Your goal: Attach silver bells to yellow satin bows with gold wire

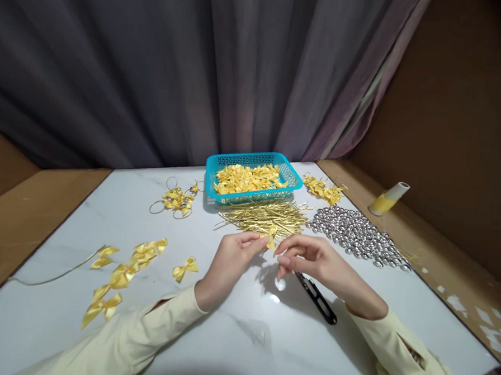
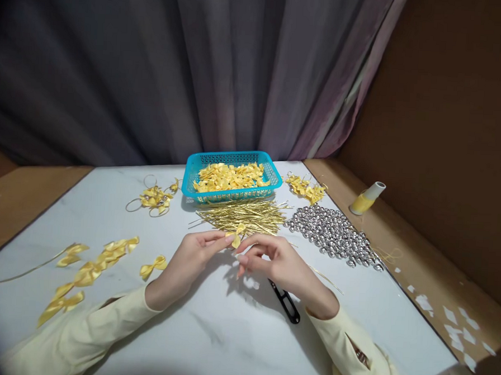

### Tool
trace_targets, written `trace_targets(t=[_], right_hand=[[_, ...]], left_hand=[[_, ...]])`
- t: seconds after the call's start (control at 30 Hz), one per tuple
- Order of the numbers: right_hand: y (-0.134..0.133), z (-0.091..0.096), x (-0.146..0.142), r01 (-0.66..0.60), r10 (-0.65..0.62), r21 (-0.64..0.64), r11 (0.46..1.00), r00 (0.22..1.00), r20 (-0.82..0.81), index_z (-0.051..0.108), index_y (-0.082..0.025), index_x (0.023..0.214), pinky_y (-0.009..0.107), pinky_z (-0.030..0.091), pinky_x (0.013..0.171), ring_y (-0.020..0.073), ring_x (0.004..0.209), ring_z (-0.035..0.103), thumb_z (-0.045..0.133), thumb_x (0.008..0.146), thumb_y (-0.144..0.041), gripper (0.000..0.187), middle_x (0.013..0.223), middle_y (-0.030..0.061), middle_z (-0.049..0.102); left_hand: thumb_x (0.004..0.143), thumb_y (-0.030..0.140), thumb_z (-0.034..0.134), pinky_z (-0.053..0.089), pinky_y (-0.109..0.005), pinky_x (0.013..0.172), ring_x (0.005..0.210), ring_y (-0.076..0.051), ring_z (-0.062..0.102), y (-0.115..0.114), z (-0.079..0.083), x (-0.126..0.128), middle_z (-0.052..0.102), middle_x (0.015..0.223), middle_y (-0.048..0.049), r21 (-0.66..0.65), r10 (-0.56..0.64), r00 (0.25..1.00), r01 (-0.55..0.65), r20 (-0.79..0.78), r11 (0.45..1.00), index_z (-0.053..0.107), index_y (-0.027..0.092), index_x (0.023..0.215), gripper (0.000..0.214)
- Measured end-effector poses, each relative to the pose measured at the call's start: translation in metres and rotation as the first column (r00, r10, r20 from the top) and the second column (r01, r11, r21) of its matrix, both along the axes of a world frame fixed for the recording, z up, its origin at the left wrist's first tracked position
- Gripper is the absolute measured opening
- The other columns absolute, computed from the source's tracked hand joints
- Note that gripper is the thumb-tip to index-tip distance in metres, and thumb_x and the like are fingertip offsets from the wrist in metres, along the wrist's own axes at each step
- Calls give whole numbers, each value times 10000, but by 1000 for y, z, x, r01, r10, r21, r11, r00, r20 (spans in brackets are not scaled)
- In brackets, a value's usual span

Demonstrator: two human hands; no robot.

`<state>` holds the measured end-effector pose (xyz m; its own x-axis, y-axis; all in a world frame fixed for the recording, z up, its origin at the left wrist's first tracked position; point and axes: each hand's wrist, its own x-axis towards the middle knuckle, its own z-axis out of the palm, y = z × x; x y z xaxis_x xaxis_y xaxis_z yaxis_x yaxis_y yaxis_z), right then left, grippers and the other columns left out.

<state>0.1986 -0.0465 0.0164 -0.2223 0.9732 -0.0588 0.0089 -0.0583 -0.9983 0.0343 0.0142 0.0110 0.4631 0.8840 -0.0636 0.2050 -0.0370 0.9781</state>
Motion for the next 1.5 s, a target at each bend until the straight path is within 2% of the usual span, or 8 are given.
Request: trace_targets(t=[0.17,0.23,0.43,0.67,0.87,1.07,1.27,1.5], right_hand=[[-3,4,0,-62,62,2,998,997,-46,636,-176,895,311,440,739,155,774,620,505,827,-348,227,906,70,674],[-2,3,-1,-62,62,-5,998,996,-68,636,-179,913,316,442,765,157,810,625,527,814,-346,223,958,72,669],[3,-9,-1,52,-57,-50,997,993,-107,639,-160,791,280,479,671,130,651,630,644,726,-337,189,769,54,696],[4,-11,-3,202,-197,-8,979,964,176,684,-173,710,214,457,559,116,587,600,669,695,-345,174,644,11,663],[2,-11,-9,267,-258,3,964,929,265,695,-149,721,215,424,505,120,537,566,651,700,-357,214,609,34,665],[0,-11,-13,299,-289,0,954,922,256,689,-143,695,209,421,468,106,484,537,634,709,-325,191,569,28,647],[-1,-9,-15,321,-311,2,947,916,254,673,-147,645,201,419,446,101,472,531,632,703,-291,160,556,19,638],[-1,-2,-7,389,-400,119,913,913,80,676,-160,724,229,451,498,115,528,562,623,725,-346,194,649,38,654]], left_hand=[[787,350,549,415,-258,667,706,-144,563,-2,3,-2,645,719,-19,-75,-18,996,24,84,997,658,162,696,236],[781,348,559,412,-263,678,711,-146,560,-2,4,-2,644,723,-22,-98,-3,995,13,103,995,656,159,702,227],[769,359,576,405,-265,674,724,-150,555,-3,5,-1,645,746,-22,-80,25,992,-15,121,997,656,151,729,227],[779,349,574,423,-261,682,772,-168,583,-8,7,-3,686,783,-10,50,8,1000,-8,6,999,699,189,757,203],[791,312,570,450,-259,712,811,-177,609,-16,10,-3,712,826,-4,131,-17,999,22,-43,991,722,214,785,181],[797,301,566,457,-258,704,805,-173,613,-17,6,-2,713,844,0,191,-16,999,25,-49,981,718,215,749,180],[803,310,559,455,-259,716,815,-174,612,-17,5,-1,710,819,-2,179,-10,999,18,-45,984,709,203,727,199],[792,350,561,456,-279,722,795,-177,610,-12,8,-1,706,833,-18,128,62,998,-58,-29,990,697,183,756,218]])
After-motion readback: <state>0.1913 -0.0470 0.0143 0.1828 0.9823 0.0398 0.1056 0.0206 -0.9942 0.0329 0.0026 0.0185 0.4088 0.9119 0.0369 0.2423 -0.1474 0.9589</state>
